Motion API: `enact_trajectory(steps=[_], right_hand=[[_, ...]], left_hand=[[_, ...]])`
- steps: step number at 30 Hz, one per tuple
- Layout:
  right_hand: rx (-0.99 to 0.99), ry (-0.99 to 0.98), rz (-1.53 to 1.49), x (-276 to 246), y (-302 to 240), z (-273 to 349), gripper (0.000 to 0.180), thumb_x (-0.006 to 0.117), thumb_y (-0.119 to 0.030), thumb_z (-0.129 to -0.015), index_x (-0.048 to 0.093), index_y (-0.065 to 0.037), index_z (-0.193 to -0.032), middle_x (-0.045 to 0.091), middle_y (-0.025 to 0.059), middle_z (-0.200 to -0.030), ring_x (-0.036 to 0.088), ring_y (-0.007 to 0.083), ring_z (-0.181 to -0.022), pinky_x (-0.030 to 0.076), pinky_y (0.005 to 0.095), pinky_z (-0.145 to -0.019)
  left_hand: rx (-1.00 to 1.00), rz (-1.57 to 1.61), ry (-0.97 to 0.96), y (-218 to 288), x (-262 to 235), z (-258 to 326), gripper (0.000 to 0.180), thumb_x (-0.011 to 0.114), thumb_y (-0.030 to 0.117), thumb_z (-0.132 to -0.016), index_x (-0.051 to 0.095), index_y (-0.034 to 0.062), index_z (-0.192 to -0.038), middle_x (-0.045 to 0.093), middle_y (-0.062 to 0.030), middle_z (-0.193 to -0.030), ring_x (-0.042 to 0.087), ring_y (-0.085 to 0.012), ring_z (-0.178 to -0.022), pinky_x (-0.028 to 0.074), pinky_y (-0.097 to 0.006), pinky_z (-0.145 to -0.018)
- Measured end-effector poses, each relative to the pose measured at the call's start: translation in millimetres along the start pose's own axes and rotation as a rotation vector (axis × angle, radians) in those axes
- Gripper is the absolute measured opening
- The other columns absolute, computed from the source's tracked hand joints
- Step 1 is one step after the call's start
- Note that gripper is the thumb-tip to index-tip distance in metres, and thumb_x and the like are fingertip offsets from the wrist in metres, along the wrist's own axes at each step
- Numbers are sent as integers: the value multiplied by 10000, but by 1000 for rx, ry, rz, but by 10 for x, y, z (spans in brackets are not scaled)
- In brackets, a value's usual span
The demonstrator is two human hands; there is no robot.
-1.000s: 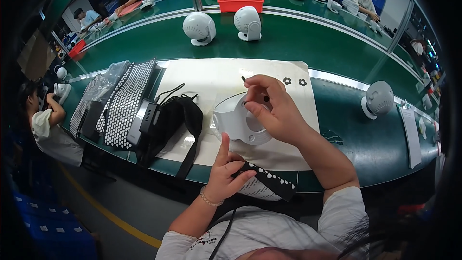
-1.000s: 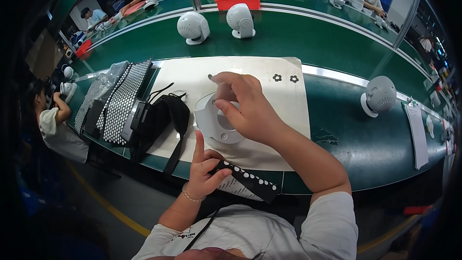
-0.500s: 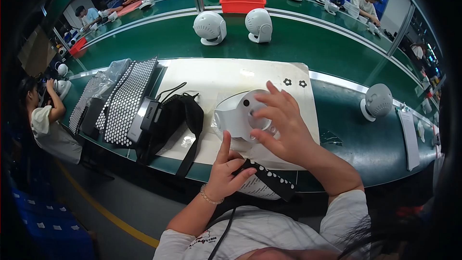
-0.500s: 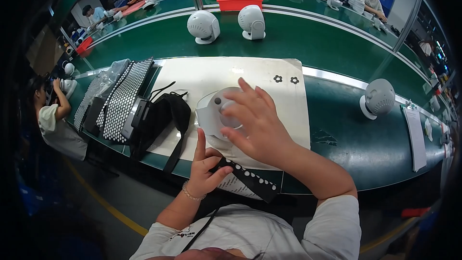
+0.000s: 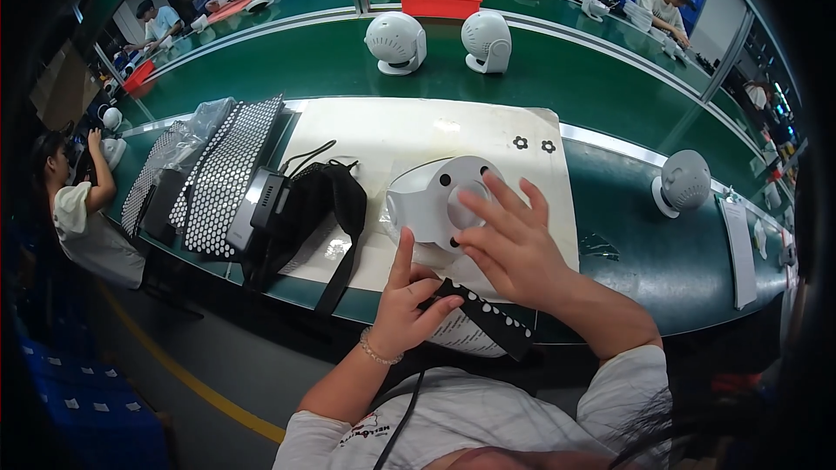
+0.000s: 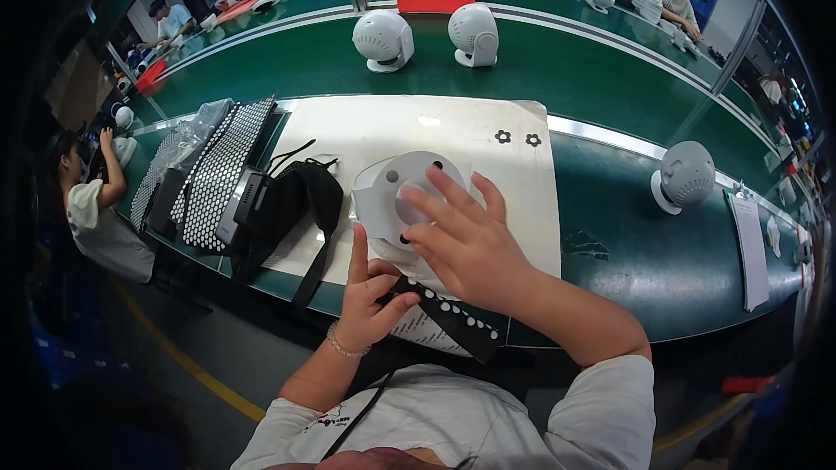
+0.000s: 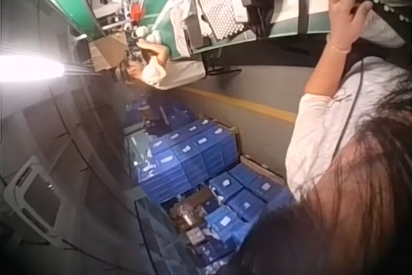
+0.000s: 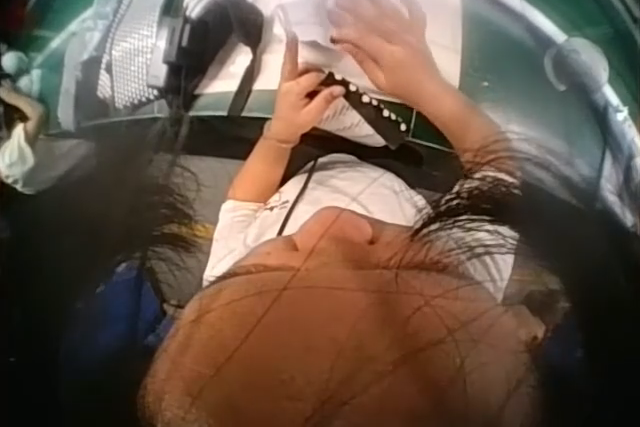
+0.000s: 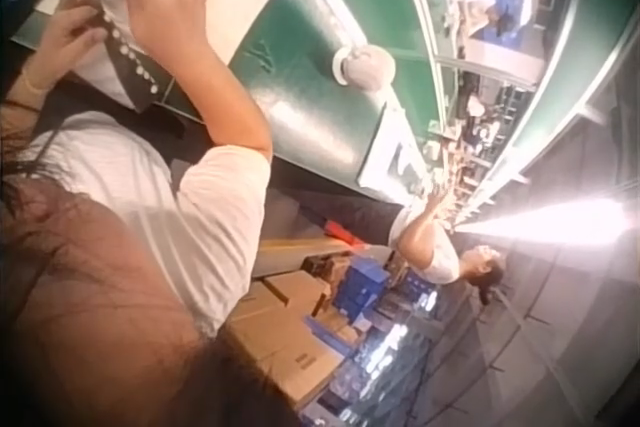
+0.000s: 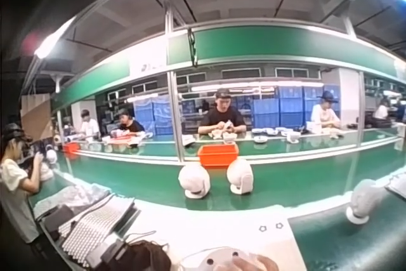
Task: Assembling small white spherical cameras on a factory assembly line.
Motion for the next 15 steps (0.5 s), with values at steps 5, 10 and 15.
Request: enact_trajectory(steps=[5,10,15], right_hand=[[-93,49,91,12,-119,207,179,653,-179,-719,608,-144,-889,444,68,-1258,357,284,-1210,189,451,-984],[-57,-4,-164,86,-134,223,173,657,-209,-702,613,-132,-850,475,33,-1229,374,249,-1200,261,423,-953],[-79,-44,-144,87,-139,219,201,699,-226,-671,626,-154,-844,479,45,-1211,385,281,-1161,280,436,-907]], left_hand=[[-11,27,1,-1,5,-16,213,723,103,-681,562,-37,-686,120,-214,-1417,560,-193,-729,462,-274,-640],[37,40,4,-29,1,7,230,728,113,-679,544,-21,-651,117,-194,-1424,579,-219,-821,470,-288,-660],[49,47,2,-17,-9,4,296,735,179,-676,514,8,-579,134,-172,-1428,524,-265,-990,462,-292,-681]])
Point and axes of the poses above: each hand's wrist, its own z-axis away from the middle knuckle, its own x-axis out of the palm, y = z × x, the point moved 5 cm from there along -z, towards the middle knuckle
